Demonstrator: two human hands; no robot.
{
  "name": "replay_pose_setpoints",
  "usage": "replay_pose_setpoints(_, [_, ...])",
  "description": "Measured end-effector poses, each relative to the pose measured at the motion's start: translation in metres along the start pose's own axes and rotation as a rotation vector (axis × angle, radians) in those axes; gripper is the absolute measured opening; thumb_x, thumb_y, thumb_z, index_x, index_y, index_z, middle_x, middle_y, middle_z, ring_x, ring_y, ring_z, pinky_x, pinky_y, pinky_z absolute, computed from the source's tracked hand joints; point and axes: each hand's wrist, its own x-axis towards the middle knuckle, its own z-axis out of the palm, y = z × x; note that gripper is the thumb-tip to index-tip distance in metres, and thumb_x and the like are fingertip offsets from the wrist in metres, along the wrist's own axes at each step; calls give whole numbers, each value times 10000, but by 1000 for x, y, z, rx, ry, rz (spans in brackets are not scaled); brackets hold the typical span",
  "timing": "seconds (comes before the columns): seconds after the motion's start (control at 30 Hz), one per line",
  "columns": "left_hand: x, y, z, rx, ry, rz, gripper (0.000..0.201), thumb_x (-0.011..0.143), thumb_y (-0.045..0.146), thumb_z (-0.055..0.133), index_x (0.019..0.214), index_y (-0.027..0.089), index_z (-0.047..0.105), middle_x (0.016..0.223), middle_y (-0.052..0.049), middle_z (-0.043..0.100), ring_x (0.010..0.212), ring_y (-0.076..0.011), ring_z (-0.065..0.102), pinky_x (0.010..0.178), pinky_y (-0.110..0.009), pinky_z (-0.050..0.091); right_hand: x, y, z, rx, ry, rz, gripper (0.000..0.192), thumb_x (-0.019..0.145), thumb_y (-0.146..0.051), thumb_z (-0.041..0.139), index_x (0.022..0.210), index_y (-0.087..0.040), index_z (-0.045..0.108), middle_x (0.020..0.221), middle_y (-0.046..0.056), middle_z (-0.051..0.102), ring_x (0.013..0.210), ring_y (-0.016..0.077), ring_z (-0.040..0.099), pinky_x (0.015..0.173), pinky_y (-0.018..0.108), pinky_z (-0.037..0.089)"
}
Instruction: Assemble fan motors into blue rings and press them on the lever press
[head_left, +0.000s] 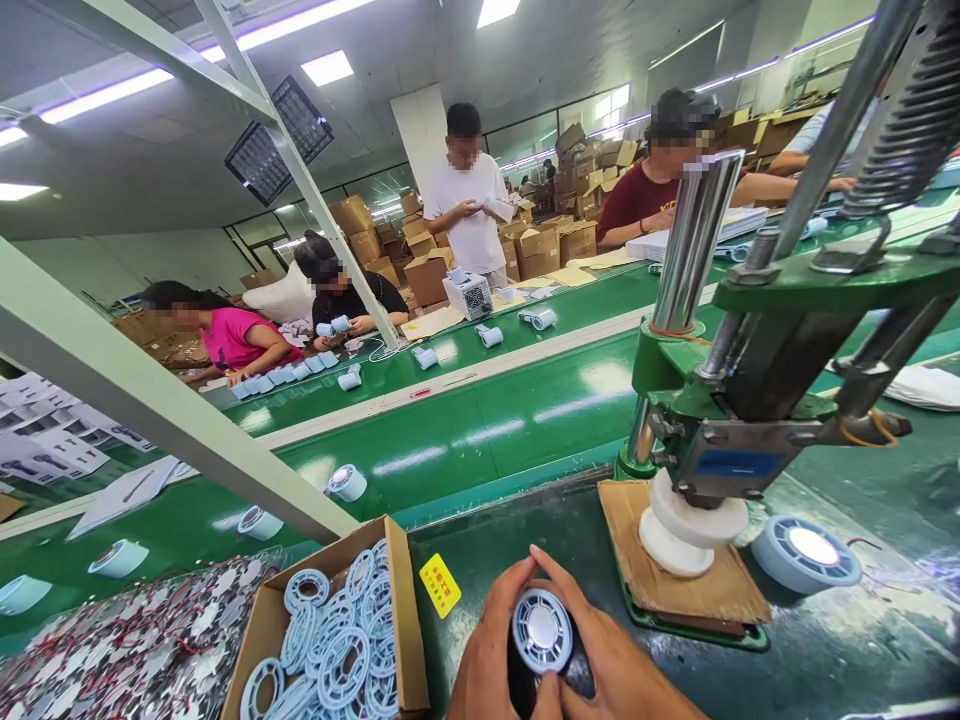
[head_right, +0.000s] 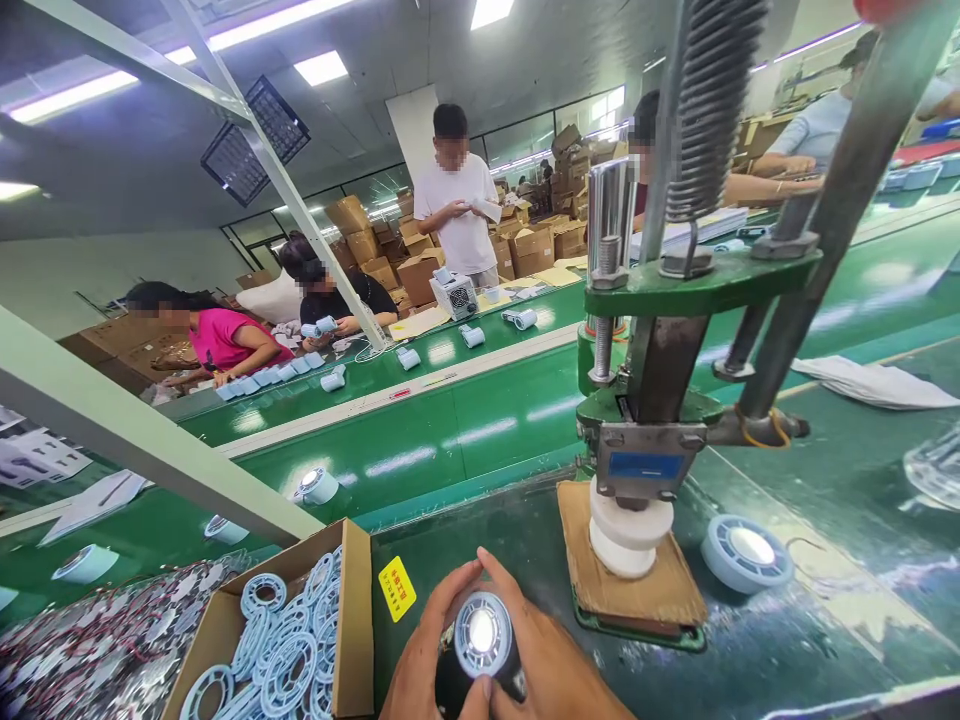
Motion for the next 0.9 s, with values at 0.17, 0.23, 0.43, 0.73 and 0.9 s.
replay_pose_setpoints(0.17, [-2, -21, 4, -87, 87, -22, 562, 738, 317, 668, 1294, 244, 632, 1417, -93, 607, 1298, -294, 614, 1124, -447, 516, -1, -8, -1, -65, 8, 38, 914, 811, -257, 560, 1636, -178, 173, 1481, 156, 551, 1275, 294, 617, 1081, 400, 496])
replay_pose_setpoints(0.23, [-5, -27, 3, -53, 55, -56, 582, 754, 394, 708, 1319, 260, 658, 1381, -81, 642, 1260, -297, 641, 1105, -441, 532, -2, -7, 0, -74, 23, 42, 936, 790, -256, 564, 1637, -183, 173, 1460, 150, 568, 1246, 292, 632, 1062, 397, 505])
replay_pose_setpoints(0.43, [-7, -27, -5, 150, 4, -59, 707, 786, 488, 705, 1446, 261, 590, 1453, -83, 609, 1326, -324, 596, 1143, -470, 502, -4, -5, 1, -66, 30, 30, 954, 763, -232, 559, 1639, -194, 184, 1431, 128, 594, 1222, 271, 644, 1049, 371, 514])
replay_pose_setpoints(0.73, [3, -22, -13, 263, -112, -16, 721, 779, 412, 669, 1471, 240, 563, 1443, -104, 617, 1331, -317, 589, 1148, -480, 496, 1, -9, -3, -114, -7, -5, 932, 729, -216, 566, 1616, -153, 287, 1545, 137, 493, 1392, 301, 533, 1163, 435, 462])
replay_pose_setpoints(0.9, [8, -22, -19, 256, -237, 18, 722, 790, 449, 676, 1461, 206, 568, 1443, -129, 617, 1329, -331, 587, 1147, -513, 492, 0, -10, -6, -159, -31, 10, 854, 746, -208, 582, 1577, -143, 393, 1544, 140, 490, 1411, 298, 514, 1201, 443, 430])
